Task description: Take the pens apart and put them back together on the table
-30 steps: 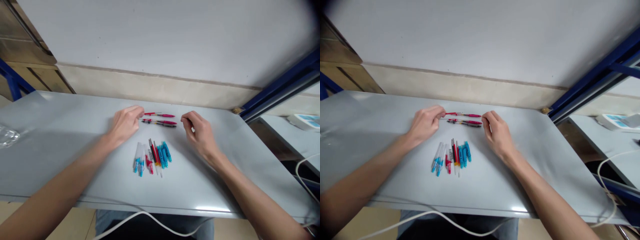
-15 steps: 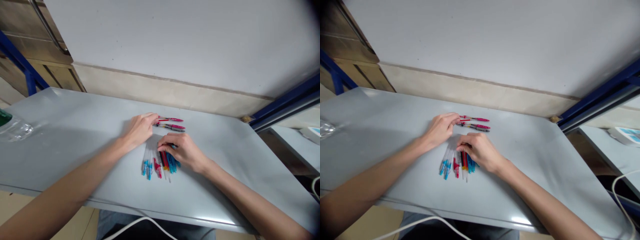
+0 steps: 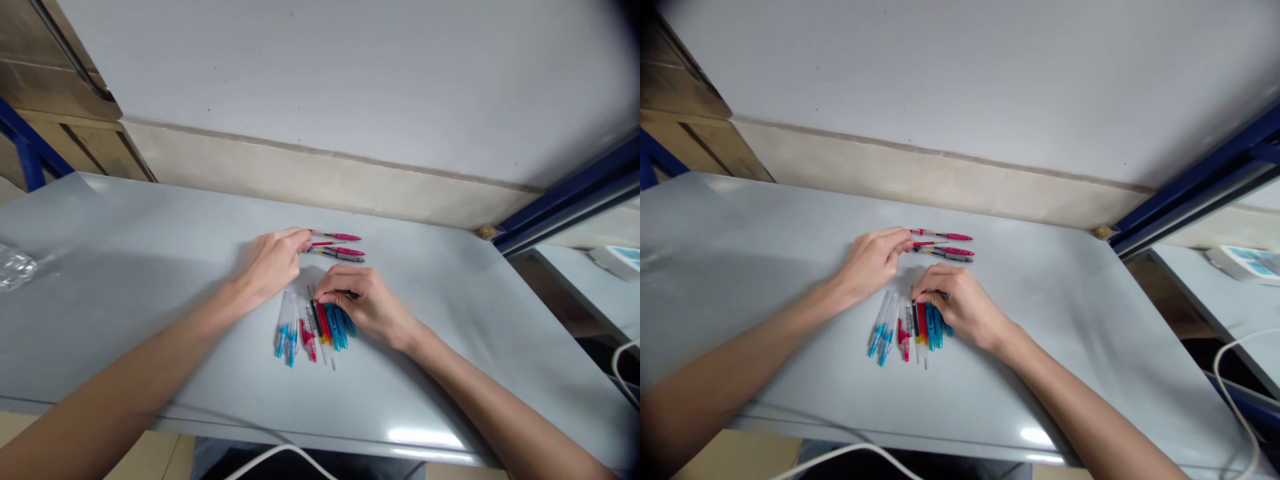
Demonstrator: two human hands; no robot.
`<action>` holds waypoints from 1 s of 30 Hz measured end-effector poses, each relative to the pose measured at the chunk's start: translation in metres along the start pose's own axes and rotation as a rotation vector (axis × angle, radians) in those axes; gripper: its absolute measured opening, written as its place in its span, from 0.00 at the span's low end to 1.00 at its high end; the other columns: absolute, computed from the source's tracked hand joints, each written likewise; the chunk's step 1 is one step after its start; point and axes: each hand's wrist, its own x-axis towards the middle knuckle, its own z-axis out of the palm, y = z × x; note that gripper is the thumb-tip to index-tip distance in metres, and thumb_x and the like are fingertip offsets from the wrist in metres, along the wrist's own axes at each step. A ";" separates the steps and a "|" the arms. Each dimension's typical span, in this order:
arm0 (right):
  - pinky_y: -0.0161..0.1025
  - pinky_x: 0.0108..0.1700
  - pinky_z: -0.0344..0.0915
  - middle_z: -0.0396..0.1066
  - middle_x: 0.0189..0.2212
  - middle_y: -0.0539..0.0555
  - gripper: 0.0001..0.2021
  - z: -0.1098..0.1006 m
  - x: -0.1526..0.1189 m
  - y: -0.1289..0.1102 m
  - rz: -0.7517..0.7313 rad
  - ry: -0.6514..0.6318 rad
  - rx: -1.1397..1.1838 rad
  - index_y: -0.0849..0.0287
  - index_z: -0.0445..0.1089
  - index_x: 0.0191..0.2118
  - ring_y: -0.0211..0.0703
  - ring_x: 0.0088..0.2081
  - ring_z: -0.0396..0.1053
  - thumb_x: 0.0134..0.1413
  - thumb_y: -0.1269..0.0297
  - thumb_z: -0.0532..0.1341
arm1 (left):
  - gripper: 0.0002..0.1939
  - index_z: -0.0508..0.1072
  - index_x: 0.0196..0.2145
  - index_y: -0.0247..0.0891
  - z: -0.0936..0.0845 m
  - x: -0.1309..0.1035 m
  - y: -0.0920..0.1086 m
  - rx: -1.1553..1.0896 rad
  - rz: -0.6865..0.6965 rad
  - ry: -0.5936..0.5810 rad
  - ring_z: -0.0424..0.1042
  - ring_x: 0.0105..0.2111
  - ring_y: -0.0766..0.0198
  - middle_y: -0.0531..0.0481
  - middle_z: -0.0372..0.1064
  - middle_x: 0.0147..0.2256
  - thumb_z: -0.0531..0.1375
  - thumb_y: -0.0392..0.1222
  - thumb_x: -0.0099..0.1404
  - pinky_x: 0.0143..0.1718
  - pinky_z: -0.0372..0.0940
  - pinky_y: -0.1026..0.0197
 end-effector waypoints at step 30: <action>0.38 0.38 0.65 0.75 0.36 0.54 0.08 -0.011 -0.003 0.001 0.241 0.118 -0.022 0.59 0.76 0.42 0.42 0.34 0.69 0.63 0.70 0.59 | 0.14 0.72 0.33 0.41 -0.003 0.000 0.002 0.042 0.003 0.006 0.73 0.33 0.61 0.53 0.76 0.35 0.51 0.26 0.60 0.31 0.57 0.61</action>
